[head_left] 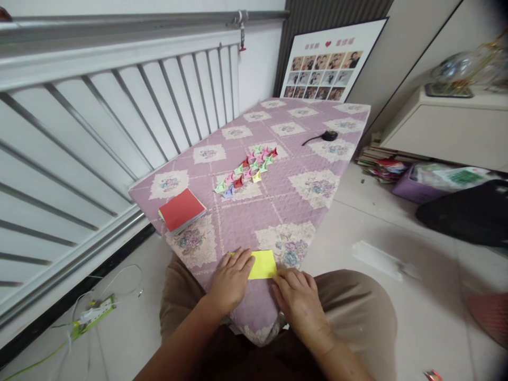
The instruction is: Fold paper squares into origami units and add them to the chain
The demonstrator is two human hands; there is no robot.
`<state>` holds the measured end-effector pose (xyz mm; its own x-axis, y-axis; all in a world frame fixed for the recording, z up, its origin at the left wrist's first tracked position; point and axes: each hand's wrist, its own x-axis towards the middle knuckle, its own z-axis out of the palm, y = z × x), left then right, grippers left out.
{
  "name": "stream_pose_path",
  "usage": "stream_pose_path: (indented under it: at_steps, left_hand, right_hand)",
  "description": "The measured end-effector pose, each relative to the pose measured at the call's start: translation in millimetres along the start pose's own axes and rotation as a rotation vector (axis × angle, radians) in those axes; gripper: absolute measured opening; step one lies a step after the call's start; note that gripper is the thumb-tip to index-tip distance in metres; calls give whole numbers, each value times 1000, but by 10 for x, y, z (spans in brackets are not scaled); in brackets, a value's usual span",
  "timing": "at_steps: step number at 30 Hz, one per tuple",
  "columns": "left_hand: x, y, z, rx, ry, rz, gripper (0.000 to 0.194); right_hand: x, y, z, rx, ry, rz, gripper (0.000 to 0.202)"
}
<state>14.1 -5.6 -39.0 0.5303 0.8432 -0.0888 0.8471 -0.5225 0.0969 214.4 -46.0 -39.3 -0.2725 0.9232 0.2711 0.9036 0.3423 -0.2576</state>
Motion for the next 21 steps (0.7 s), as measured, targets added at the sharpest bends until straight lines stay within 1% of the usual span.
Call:
stream_pose_path:
  at_steps: [1, 2, 5, 7, 9, 13, 16, 19, 21]
  left_hand:
    - [-1, -13, 0, 3, -3, 13, 47]
    - [0, -25, 1, -1, -4, 27, 47]
    - [3, -64, 18, -24, -7, 61, 48]
    - [1, -90, 36, -26, -7, 66, 50]
    - [-5, -114, 51, -14, 3, 43, 52]
    - [-28, -153, 74, 23, 23, -23, 61]
    - [-38, -176, 95, 17, 19, -40, 63]
    - [-33, -191, 117, -8, 7, -45, 64]
    - [-25, -195, 126, -25, -4, -49, 64]
  right_hand:
    - [34, -68, -6, 10, 25, -4, 25]
    - [69, -140, 3, 23, 31, -38, 29]
    - [165, -306, 95, 32, -85, -131, 50]
    - [199, -316, 174, 16, -167, -153, 63]
    - [198, -238, 230, -13, -210, -151, 70]
    - [133, 28, 242, -89, -210, -109, 72]
    - [97, 177, 210, -128, -210, -54, 69]
    - [124, 226, 163, -131, -217, 34, 62]
    - [180, 185, 120, -108, -163, 114, 53]
